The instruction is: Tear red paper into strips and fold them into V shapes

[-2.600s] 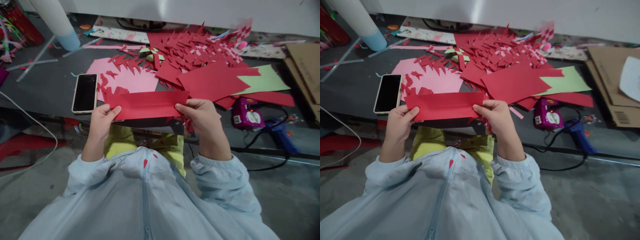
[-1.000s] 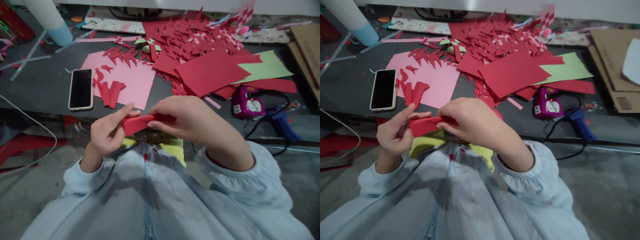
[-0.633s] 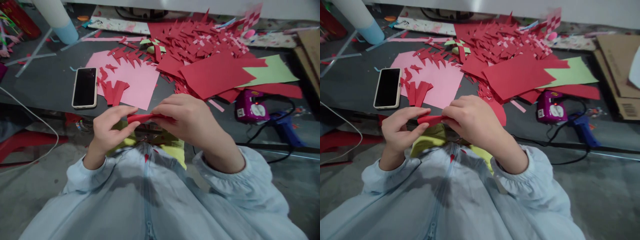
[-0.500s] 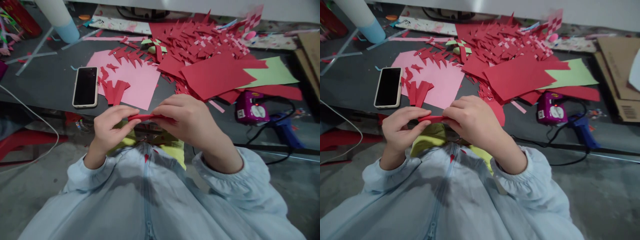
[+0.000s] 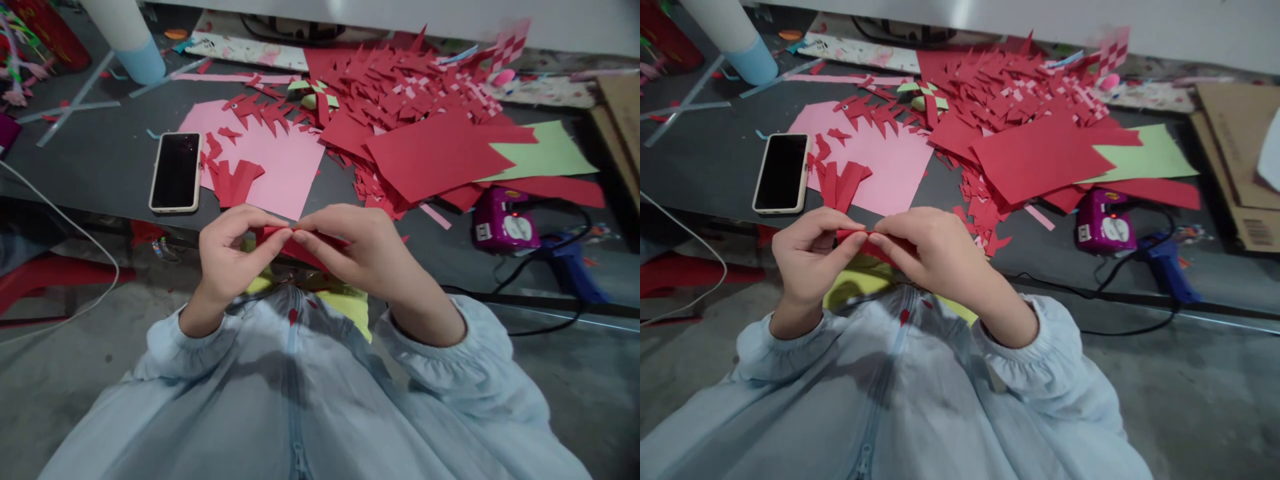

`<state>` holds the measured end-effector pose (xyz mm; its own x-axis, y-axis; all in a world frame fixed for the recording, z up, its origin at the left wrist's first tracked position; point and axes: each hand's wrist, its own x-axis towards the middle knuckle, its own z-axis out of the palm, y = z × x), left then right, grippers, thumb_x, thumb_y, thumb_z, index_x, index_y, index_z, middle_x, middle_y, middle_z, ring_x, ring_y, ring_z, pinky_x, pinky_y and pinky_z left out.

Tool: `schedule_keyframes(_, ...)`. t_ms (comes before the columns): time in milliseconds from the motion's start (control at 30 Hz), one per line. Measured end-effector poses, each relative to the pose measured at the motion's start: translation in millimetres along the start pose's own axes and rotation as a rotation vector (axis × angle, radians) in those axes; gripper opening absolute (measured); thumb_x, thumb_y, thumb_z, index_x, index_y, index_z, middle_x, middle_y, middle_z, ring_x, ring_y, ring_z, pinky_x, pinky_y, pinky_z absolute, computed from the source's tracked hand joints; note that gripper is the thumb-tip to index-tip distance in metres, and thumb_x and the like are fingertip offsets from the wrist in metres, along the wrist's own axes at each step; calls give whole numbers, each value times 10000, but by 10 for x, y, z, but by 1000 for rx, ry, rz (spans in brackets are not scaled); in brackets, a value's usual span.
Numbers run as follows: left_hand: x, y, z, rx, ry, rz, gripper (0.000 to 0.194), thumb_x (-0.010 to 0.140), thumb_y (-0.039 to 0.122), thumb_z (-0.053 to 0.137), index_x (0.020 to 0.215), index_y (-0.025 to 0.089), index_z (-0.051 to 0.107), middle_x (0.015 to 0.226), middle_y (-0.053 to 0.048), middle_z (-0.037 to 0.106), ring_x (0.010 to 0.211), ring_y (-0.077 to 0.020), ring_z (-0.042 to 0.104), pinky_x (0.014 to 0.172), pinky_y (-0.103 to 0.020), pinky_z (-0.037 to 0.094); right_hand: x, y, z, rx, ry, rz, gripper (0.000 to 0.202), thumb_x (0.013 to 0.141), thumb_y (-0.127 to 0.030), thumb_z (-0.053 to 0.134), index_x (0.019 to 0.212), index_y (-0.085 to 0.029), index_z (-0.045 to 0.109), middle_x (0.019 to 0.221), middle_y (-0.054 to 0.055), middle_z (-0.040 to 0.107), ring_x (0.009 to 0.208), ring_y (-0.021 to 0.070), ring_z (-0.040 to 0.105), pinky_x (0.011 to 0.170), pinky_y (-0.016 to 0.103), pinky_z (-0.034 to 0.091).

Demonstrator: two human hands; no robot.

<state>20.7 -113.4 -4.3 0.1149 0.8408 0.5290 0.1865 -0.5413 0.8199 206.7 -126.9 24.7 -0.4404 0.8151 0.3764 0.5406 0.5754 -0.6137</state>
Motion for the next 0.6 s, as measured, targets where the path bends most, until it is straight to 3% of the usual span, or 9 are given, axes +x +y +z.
schedule_keyframes(233, 73, 11, 96, -210, 98, -169, 95, 746, 263, 812, 736, 197, 745, 707, 10, 716, 644, -102, 647, 613, -224, 505, -46, -26, 148, 378, 56, 273, 244, 904, -299, 594, 752, -161, 725, 696, 7, 717, 610, 107, 602, 575, 213, 437)
schedule_keyframes(400, 102, 23, 135, -240, 56, -229, 177, 748, 345, 815, 692, 202, 728, 662, 23, 688, 620, -90, 621, 612, -216, 493, -77, -6, 255, 548, 109, 367, 218, 855, -294, 637, 706, -165, 730, 682, 13, 721, 576, 105, 592, 547, 212, 452)
schedule_keyframes(600, 127, 24, 167, -237, -16, -335, 277, 726, 446, 814, 675, 190, 719, 664, 16, 694, 618, -95, 610, 581, -208, 477, -77, 70, 303, 565, 253, 392, 232, 840, -367, 678, 714, -179, 728, 654, 8, 703, 573, 109, 597, 559, 224, 482)
